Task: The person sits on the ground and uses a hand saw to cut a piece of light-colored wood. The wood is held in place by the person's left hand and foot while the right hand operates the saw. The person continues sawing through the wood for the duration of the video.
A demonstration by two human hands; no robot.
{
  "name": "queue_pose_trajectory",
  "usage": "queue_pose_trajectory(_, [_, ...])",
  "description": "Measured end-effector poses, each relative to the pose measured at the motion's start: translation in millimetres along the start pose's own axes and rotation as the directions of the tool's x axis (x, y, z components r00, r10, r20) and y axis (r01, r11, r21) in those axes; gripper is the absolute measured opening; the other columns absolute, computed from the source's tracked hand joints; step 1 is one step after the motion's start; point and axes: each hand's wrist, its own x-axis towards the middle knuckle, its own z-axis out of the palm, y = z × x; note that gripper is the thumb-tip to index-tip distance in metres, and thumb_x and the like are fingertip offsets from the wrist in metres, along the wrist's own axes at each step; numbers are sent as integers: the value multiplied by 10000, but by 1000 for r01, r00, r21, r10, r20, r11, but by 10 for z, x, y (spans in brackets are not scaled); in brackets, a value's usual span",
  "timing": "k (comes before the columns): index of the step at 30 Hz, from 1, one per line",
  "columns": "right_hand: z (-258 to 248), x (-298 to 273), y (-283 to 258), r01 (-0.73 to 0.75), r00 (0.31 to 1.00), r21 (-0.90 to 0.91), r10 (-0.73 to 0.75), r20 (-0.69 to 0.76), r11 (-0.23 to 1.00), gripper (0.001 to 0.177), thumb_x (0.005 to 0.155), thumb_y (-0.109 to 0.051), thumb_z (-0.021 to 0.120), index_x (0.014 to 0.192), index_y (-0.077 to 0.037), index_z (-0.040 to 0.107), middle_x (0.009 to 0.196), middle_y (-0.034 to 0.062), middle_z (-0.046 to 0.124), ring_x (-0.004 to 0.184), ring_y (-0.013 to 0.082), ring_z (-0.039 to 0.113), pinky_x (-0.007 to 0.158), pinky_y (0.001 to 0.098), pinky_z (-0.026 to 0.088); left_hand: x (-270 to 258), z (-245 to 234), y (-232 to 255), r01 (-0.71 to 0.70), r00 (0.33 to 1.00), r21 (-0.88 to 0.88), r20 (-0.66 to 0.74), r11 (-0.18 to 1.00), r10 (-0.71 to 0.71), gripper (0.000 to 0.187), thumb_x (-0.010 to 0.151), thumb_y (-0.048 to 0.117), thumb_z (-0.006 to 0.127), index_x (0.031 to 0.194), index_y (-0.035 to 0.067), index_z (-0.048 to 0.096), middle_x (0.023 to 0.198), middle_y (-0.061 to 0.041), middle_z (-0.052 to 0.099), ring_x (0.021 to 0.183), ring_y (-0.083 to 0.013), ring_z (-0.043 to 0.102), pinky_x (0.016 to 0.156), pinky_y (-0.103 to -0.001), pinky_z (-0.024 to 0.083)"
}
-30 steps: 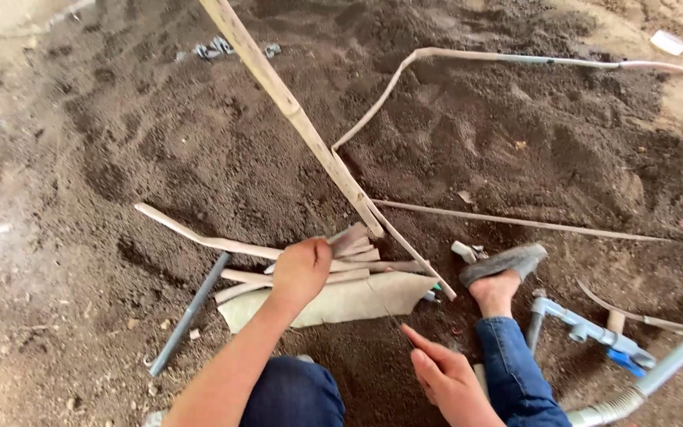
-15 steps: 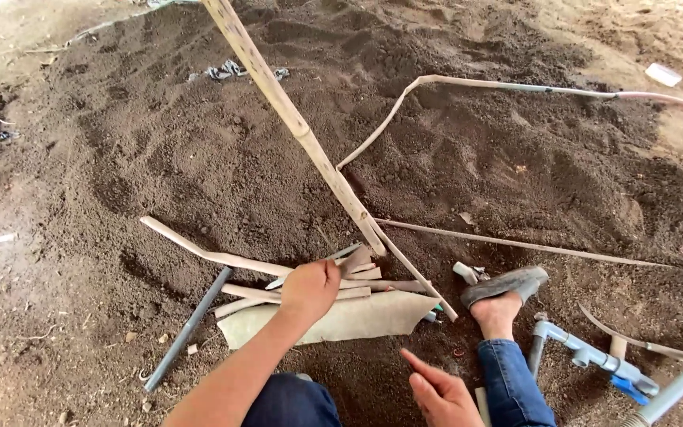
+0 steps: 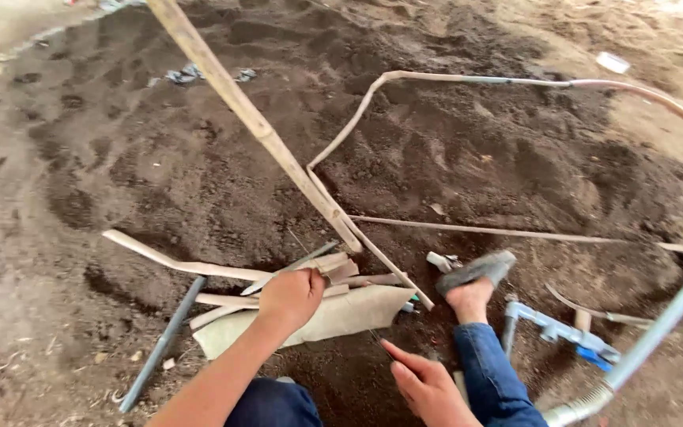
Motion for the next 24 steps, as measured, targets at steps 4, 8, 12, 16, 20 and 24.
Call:
queue_pose_trajectory(4, [134,26,-106,96,995,9,-96,-27,995,511,1039,-145,644,1543,-130,721,615,-3,508,494,89,354,455,255,222,21,-62,88,-52,998,-35,31,998,53,443,1010,362,432,917,83,764,837,-165,777,725,-423,700,675,-509,559])
queue_pose_trajectory(8, [35,-20,73,23,997,-40,-20,79,999,509,1063,-122,637,1569,-126,695,650,-28,513,532,65,355,489,233,250,122,27,-334,-32,998,144,-42,989,38,607,1102,468,360,782,80,700,645,-73,653,509,-251,573,466,-377,500])
queue_pose_trajectory(12, [256,-47,-192,59,998,-130,-57,17,990,506,1050,-162,634,1551,-188,706,582,-41,506,482,64,359,439,239,256,-3,-268,155,-15,957,174,287,985,-37,457,1150,303,294,1111,186,734,621,57,561,460,-92,476,351,-219,440])
queue_pose_trajectory(16, [331,55,-232,106,994,14,-105,-8,994,500,1052,-156,640,1547,-157,710,613,-35,498,487,61,342,443,236,231,80,-198,34,-34,989,93,148,995,20,515,1104,354,344,901,115,753,683,-48,700,502,-221,596,483,-349,528])
queue_pose_trajectory(20, [198,2,-25,34,997,-101,-27,76,994,515,1066,-156,598,1574,-151,685,647,-29,530,554,63,383,503,234,263,113,-157,-237,104,988,92,106,990,-113,544,1134,283,274,852,171,726,549,48,573,413,-104,497,367,-255,415])
queue_pose_trajectory(24, [363,67,-118,120,992,-20,-120,32,993,520,1052,-144,644,1570,-149,675,611,-47,495,476,51,324,433,234,225,40,-91,90,-78,976,159,211,984,43,454,1117,294,307,1054,151,733,602,20,607,441,-115,503,355,-249,440])
